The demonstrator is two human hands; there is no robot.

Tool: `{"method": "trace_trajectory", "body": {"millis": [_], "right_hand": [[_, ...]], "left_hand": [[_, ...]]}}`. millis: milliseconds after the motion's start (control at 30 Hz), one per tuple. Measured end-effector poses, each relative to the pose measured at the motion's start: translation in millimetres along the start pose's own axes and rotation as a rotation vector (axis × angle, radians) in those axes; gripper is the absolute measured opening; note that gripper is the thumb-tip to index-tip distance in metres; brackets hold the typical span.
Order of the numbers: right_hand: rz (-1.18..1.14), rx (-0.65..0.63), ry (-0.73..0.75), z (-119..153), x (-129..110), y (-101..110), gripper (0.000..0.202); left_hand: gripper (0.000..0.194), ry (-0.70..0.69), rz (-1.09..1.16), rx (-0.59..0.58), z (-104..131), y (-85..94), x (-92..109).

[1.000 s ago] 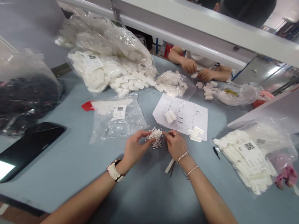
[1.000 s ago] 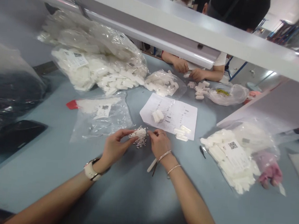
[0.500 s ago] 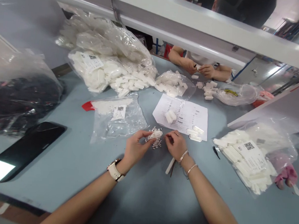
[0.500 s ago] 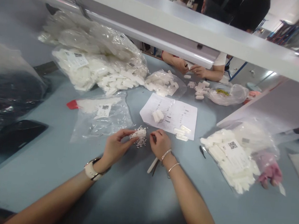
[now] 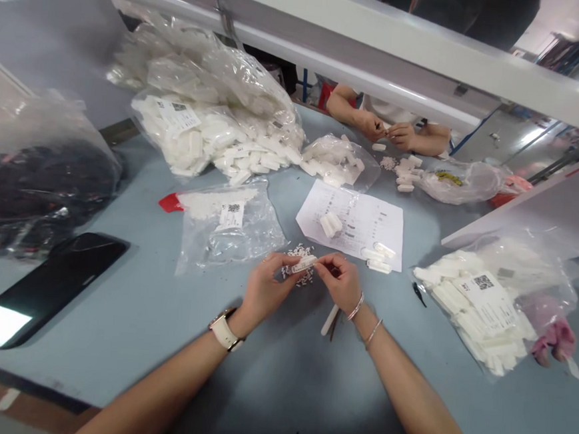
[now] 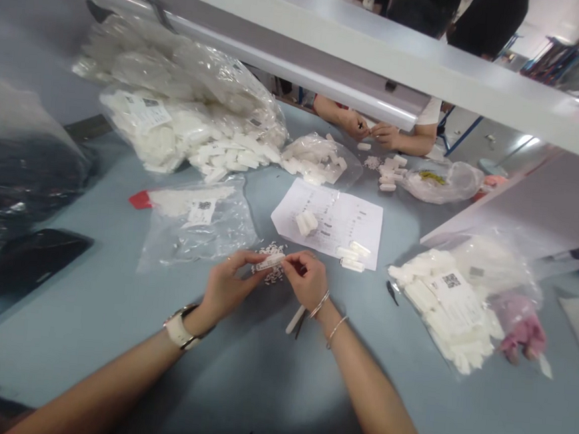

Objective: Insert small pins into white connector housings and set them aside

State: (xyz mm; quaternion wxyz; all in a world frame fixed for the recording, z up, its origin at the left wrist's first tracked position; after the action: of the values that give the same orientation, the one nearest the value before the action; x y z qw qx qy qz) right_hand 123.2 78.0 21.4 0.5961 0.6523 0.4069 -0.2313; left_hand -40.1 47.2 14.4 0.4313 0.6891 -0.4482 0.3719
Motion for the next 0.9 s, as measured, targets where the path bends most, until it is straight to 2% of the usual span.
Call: {"method": "trace_trajectory", "body": {"millis": [233,467,767,900], "right_hand": [[0.040,0.021,0.030,1,-2,0,0.014],[0.011,-0.017,0.004,0,-3,1,0.012],[0.077,-0.024,0.138,0,-12,6,0.012],[0.058,-0.035,0.115,0,-11,5,0.011]], "left_hand": [[0.012,-0.023,0.009,0.000,2,-0.7,-2],[0.013,-0.029,0.040,0.003,1,0.3,0],[0.017,-0.028,0.048,0.020,2,0.0,0],[0.019,-0.021,0.049,0.019,1,-0.1,-1]]}}
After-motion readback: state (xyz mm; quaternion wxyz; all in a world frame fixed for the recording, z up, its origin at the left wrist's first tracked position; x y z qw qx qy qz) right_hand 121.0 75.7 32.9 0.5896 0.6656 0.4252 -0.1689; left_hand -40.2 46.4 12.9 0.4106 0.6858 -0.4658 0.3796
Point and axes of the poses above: each hand's wrist, its own z-axis away from the middle knuckle, its own y-axis out of the back of the hand, x = y × z, the point moved 3 cm from there along -z, towards the middle knuckle, and after that the axes turned 15 degrees about z, right-handed, at the moved point
